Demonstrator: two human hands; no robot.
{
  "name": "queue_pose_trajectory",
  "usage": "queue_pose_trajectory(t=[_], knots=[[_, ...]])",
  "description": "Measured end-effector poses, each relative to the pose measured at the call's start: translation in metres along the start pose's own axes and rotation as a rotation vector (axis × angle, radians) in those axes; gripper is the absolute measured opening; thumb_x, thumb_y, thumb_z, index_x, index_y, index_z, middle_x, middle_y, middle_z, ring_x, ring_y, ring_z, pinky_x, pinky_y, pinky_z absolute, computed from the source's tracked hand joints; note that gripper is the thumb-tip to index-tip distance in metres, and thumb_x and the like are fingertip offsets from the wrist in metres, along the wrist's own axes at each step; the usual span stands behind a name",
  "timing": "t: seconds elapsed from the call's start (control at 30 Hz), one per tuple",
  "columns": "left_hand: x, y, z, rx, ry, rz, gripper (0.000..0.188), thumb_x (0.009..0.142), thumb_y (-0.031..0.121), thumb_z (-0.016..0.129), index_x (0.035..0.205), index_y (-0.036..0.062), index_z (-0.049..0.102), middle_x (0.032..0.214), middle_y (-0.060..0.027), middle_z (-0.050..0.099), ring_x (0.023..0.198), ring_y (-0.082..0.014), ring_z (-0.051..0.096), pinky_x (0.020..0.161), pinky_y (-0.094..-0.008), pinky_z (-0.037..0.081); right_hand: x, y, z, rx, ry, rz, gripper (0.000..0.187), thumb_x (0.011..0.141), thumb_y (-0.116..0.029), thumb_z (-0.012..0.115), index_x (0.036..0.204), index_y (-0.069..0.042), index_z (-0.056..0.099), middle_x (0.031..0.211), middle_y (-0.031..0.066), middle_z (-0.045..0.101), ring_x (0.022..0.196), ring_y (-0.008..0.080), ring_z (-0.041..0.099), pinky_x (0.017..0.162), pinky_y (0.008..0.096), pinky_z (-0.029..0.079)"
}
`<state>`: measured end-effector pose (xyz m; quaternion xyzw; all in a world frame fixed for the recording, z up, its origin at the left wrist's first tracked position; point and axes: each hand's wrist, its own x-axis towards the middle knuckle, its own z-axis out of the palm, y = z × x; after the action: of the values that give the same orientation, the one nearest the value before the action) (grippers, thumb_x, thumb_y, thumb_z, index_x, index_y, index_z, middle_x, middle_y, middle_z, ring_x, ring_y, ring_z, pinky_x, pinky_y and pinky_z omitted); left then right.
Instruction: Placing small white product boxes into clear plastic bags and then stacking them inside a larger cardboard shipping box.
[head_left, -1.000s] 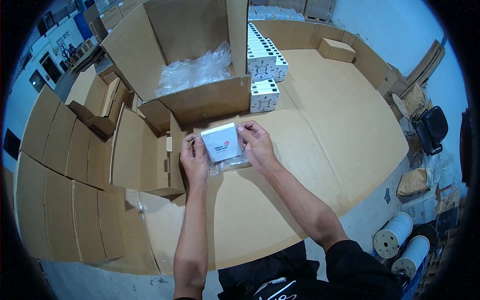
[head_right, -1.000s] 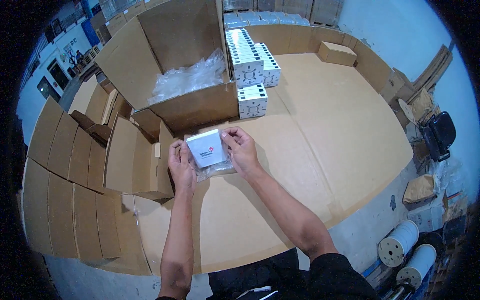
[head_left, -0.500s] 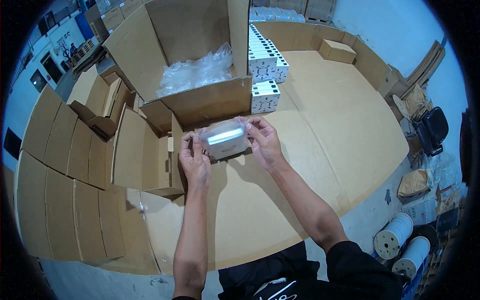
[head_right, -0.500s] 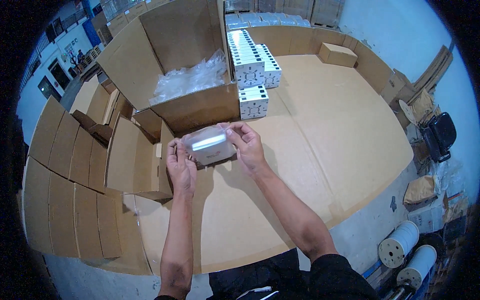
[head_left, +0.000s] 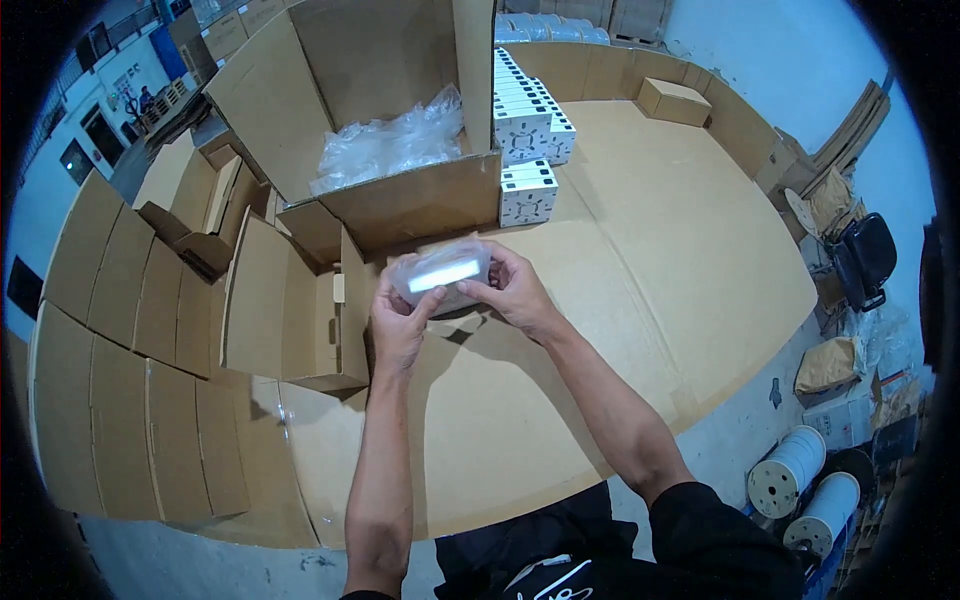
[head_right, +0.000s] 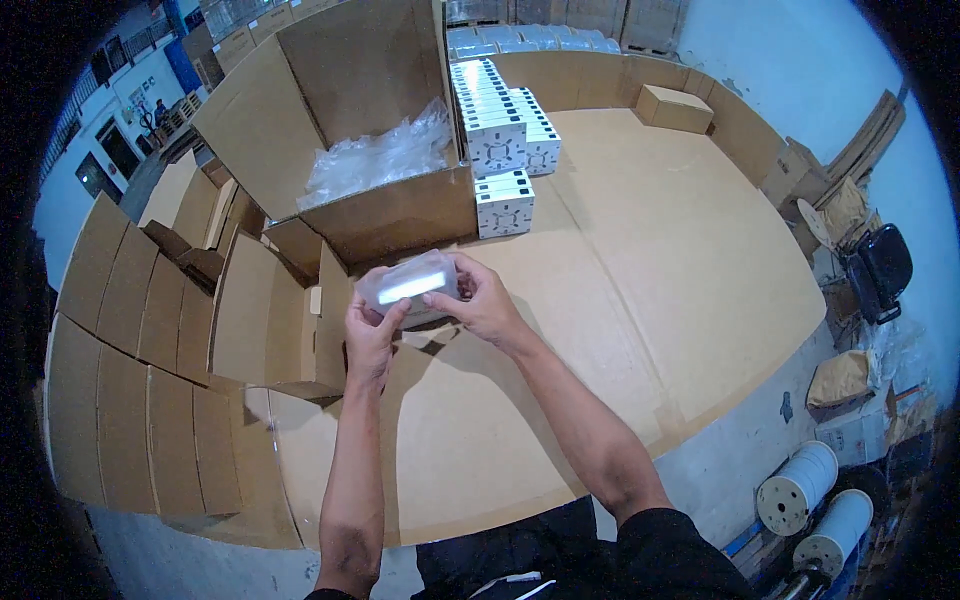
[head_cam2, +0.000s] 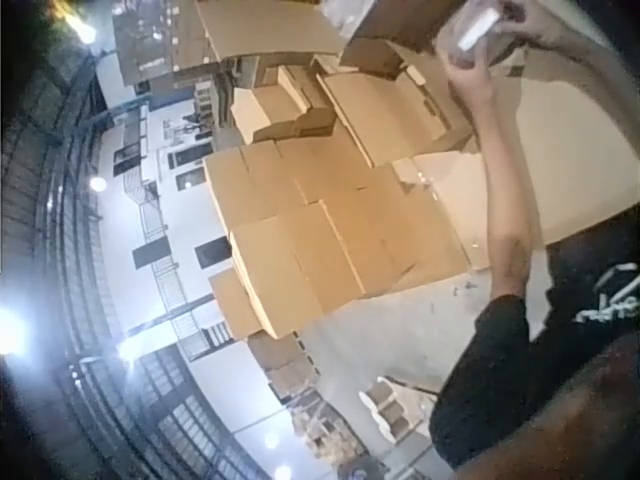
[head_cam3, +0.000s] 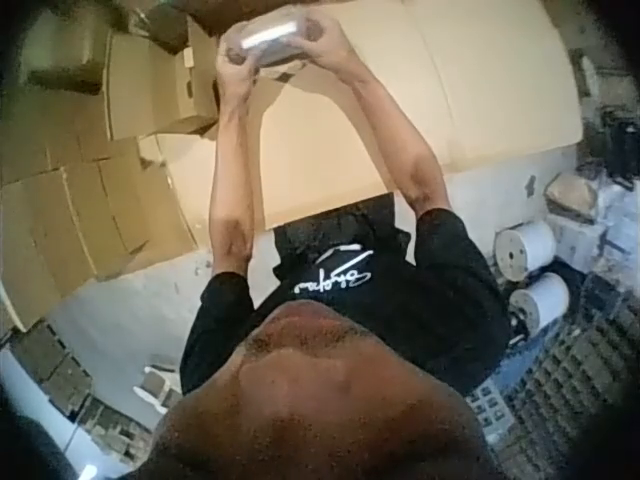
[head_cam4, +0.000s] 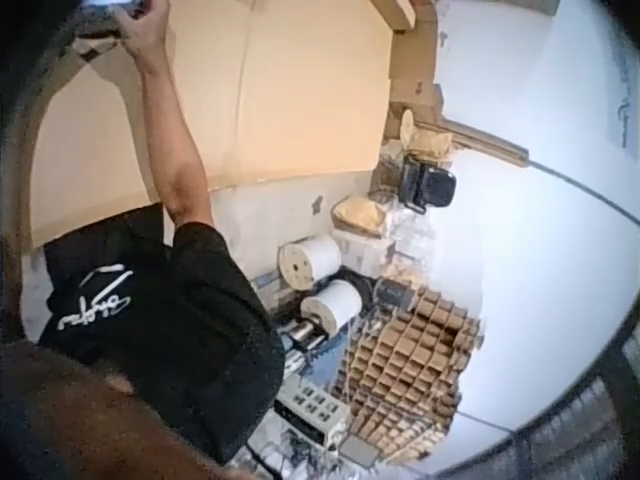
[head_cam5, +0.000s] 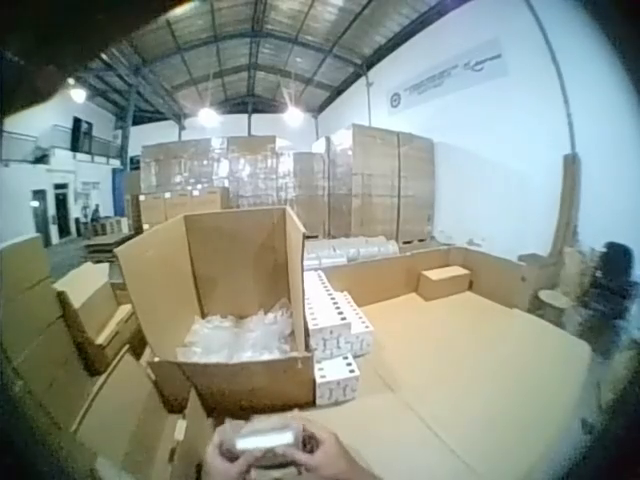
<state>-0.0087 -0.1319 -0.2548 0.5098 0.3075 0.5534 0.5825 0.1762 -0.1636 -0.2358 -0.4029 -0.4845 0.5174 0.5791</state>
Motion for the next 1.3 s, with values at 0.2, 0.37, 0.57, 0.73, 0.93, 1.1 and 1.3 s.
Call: queue_pose_trajectory(t=[0.2, 0.37, 0.57, 0.73, 0.93, 1.1, 1.3], knots=[[0.001, 0.000, -0.010, 0.082, -0.053, -0.037, 0.027, 0.091, 0.006, 0.077, 0.116, 0.0044, 0.068, 0.114, -0.0045, 0.070, 0.107, -0.0134, 0.064, 0.093, -0.0310, 0.052, -0.001, -0.005, -0.007, -0.106, -0.073, 0.039, 0.026, 0.092, 0.003, 0.068, 0.117, 0.000, 0.069, 0.118, 0.0079, 0.069, 0.107, 0.0153, 0.064, 0.095, 0.0315, 0.052], [0.000, 0.011, -0.013, 0.176, -0.053, -0.029, 0.014, 0.093, 0.008, 0.075, 0.105, 0.0018, 0.076, 0.115, -0.0069, 0.073, 0.097, -0.0104, 0.063, 0.085, -0.0267, 0.051, -0.001, -0.010, -0.013, -0.227, -0.084, -0.046, 0.016, 0.092, 0.003, 0.067, 0.106, 0.002, 0.074, 0.115, 0.0097, 0.072, 0.103, 0.0157, 0.065, 0.094, 0.0319, 0.053], [-0.004, 0.019, -0.008, 0.214, 0.051, -0.030, 0.014, 0.092, 0.012, 0.077, 0.100, 0.0013, 0.078, 0.104, -0.0040, 0.075, 0.080, -0.0065, 0.060, 0.073, -0.0224, 0.048, 0.001, -0.003, -0.011, -0.205, -0.049, -0.093, 0.010, 0.093, -0.007, 0.071, 0.095, 0.003, 0.073, 0.107, 0.0097, 0.074, 0.097, 0.0123, 0.065, 0.091, 0.0311, 0.052], [-0.005, 0.015, 0.001, 0.184, 0.179, -0.047, 0.013, 0.091, 0.016, 0.080, 0.092, 0.0035, 0.075, 0.092, 0.0002, 0.071, 0.070, -0.0036, 0.053, 0.062, -0.0215, 0.042, 0.002, 0.005, -0.012, -0.064, -0.011, -0.097, 0.014, 0.095, -0.009, 0.072, 0.087, -0.001, 0.063, 0.107, 0.0112, 0.072, 0.098, 0.0128, 0.064, 0.087, 0.0301, 0.052], [0.006, -0.003, 0.002, 0.049, 0.294, -0.062, 0.028, 0.091, 0.019, 0.080, 0.080, 0.0095, 0.057, 0.079, 0.0025, 0.061, 0.065, -0.0031, 0.049, 0.053, -0.0232, 0.039, 0.010, 0.010, 0.002, 0.015, 0.090, -0.115, 0.019, 0.096, -0.010, 0.071, 0.088, -0.007, 0.055, 0.101, 0.0058, 0.066, 0.093, 0.0095, 0.059, 0.084, 0.0271, 0.049], [0.012, -0.013, 0.002, -0.033, 0.288, -0.054, 0.030, 0.090, 0.023, 0.081, 0.083, 0.0108, 0.055, 0.078, 0.0026, 0.059, 0.066, -0.0035, 0.048, 0.052, -0.0222, 0.038, 0.015, 0.021, -0.001, -0.039, 0.159, -0.051, 0.017, 0.096, -0.010, 0.071, 0.095, -0.006, 0.055, 0.100, 0.0054, 0.064, 0.093, 0.0091, 0.059, 0.085, 0.0274, 0.049], [0.014, -0.015, 0.002, -0.058, 0.321, -0.052, 0.031, 0.090, 0.024, 0.082, 0.083, 0.0111, 0.054, 0.077, 0.0029, 0.058, 0.068, -0.0036, 0.048, 0.053, -0.0222, 0.038, 0.007, 0.004, 0.006, 0.178, 0.126, -0.222, 0.027, 0.095, -0.008, 0.070, 0.119, -0.002, 0.059, 0.123, 0.0101, 0.060, 0.111, 0.0148, 0.060, 0.094, 0.0287, 0.050]])
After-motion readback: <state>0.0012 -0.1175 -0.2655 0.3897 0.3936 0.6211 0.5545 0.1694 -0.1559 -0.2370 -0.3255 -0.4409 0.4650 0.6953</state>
